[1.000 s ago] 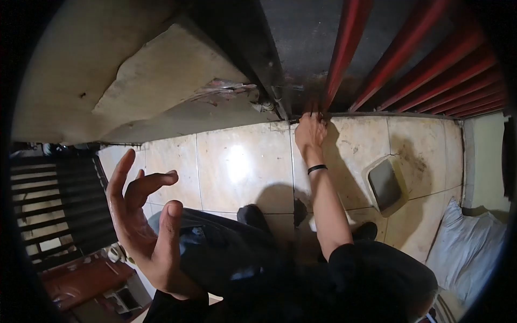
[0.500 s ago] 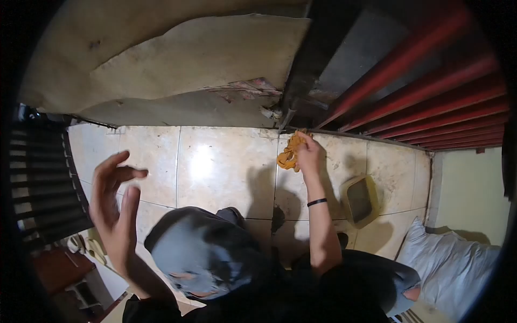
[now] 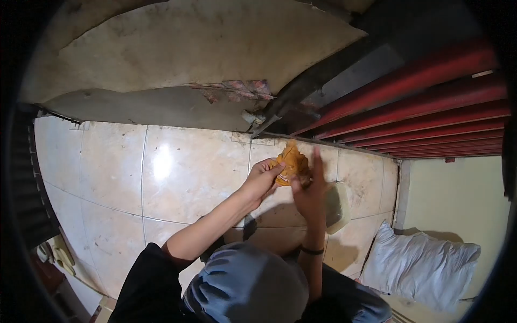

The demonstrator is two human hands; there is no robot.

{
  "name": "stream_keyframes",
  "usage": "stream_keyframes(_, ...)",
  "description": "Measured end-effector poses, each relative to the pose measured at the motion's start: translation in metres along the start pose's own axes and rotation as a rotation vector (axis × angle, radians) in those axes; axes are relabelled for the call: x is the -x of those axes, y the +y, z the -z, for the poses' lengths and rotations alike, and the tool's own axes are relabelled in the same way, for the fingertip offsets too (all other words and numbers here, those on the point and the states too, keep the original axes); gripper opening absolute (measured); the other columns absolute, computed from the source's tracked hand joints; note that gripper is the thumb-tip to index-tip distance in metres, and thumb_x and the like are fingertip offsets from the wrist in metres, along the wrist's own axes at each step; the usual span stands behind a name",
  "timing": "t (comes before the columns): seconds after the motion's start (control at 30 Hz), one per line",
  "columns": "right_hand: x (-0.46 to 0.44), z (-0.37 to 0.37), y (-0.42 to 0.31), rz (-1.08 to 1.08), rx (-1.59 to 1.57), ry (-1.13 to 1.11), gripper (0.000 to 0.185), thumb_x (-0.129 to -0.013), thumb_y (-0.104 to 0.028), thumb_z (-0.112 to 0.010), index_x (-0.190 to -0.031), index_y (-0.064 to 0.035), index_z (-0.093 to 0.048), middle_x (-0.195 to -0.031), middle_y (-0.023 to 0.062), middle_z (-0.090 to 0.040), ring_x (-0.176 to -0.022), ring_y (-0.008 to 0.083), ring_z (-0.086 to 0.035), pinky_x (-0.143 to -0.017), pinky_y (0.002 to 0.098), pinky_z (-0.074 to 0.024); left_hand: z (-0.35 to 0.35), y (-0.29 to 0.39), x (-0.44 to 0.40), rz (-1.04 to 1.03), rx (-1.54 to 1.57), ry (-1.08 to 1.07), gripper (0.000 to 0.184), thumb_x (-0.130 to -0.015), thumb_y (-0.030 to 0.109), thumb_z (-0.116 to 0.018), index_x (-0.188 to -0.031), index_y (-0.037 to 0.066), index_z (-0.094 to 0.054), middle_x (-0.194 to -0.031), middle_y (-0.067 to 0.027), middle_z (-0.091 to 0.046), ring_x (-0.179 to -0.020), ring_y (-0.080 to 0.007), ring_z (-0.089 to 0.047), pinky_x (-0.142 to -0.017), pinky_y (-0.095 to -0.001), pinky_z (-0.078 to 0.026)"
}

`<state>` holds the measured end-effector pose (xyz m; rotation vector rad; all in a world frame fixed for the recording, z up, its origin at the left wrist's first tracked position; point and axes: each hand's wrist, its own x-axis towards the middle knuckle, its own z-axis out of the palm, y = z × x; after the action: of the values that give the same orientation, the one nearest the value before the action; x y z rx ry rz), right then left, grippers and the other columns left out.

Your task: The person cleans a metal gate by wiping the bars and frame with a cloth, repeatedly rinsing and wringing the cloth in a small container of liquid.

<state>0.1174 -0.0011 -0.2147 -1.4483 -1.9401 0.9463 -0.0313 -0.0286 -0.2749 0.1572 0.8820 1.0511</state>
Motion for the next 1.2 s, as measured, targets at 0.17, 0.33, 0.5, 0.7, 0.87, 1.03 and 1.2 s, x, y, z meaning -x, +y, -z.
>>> stream_keyframes(0.17,0.007,0.039,0.001,-0.186,-0.137,0.277,0.074,-0.094,-0.006,-0.069,-0.157,-0.0026,-0.029,-0.152,0.016,-0.046,-0.121,0.0241,-0.061,-0.088,0.032,-0.0543,-0.05,0.014,-0.03,-0.452,0.217,0.154,0.034,-0.11,0.031,-0.048,-0.129,0.004,-0.051,-0.126,-0.009,-0.061,-0.115,-0.0168,-0.061,-0.1,-0.0326,-0.049)
stream_keyframes(0.33,0.04,0.052,0.035,-0.341,-0.193,0.25,0.07,-0.096,-0.005,-0.067,-0.156,-0.0007,-0.031,-0.152,0.0169,-0.046,-0.124,0.0269,-0.059,-0.093,0.0343,-0.0533,-0.066,-0.008,-0.111,-0.881,-0.404,0.441,0.038,-0.108,0.027,-0.047,-0.133,-0.001,-0.041,-0.125,-0.0187,-0.058,-0.109,-0.0319,-0.059,-0.094,-0.0386,-0.047)
stream_keyframes(0.5,0.056,0.051,0.044,-0.262,-0.234,0.322,0.054,-0.102,-0.022,-0.062,-0.147,0.0022,-0.044,-0.131,0.0145,-0.06,-0.106,0.0186,-0.062,-0.083,0.0288,-0.0523,-0.02,-0.034,-0.144,-0.942,-0.769,0.541,0.048,-0.089,-0.002,-0.048,-0.135,-0.01,-0.036,-0.109,-0.0347,-0.06,-0.102,-0.0549,-0.057,-0.089,-0.0546,-0.046)
stream_keyframes(0.7,0.049,0.063,0.038,-0.295,-0.263,0.301,0.057,-0.102,-0.025,-0.063,-0.148,0.0019,-0.044,-0.147,0.0144,-0.051,-0.122,0.0242,-0.061,-0.089,0.0328,-0.0547,-0.052,-0.01,-0.141,-0.865,-0.398,0.325,0.024,-0.104,0.009,-0.043,-0.123,-0.003,-0.052,-0.101,-0.0182,-0.065,-0.086,-0.0321,-0.063,-0.074,-0.0428,-0.048)
stream_keyframes(0.87,0.036,0.054,0.027,-0.348,-0.248,0.257,0.058,-0.102,-0.029,-0.061,-0.149,0.002,-0.044,-0.146,0.0143,-0.052,-0.121,0.0243,-0.061,-0.09,0.0339,-0.0542,-0.123,0.06,-0.078,-1.219,-0.33,0.269,0.02,-0.1,0.009,-0.046,-0.114,-0.001,-0.057,-0.09,-0.0138,-0.059,-0.081,-0.0252,-0.057,-0.071,-0.038,-0.046)
stream_keyframes(1.03,0.037,0.062,0.037,-0.346,-0.243,0.235,0.057,-0.104,-0.032,-0.058,-0.148,0.0017,-0.045,-0.147,0.0149,-0.052,-0.124,0.0261,-0.059,-0.092,0.0351,-0.0533,-0.056,-0.011,-0.156,-1.083,-0.635,0.214,0.022,-0.101,0.011,-0.048,-0.119,-0.002,-0.051,-0.1,-0.0268,-0.058,-0.095,-0.043,-0.056,-0.085,-0.0479,-0.045)
stream_keyframes(1.2,0.038,0.065,0.019,-0.326,-0.273,0.267,0.059,-0.104,-0.036,-0.057,-0.148,0.0017,-0.046,-0.148,0.0149,-0.051,-0.125,0.0269,-0.058,-0.093,0.0362,-0.0531,-0.005,-0.026,-0.153,-0.968,-1.211,0.58,0.027,-0.097,0.008,-0.048,-0.117,-0.008,-0.054,-0.112,-0.0307,-0.059,-0.107,-0.0481,-0.055,-0.09,-0.0541,-0.043)
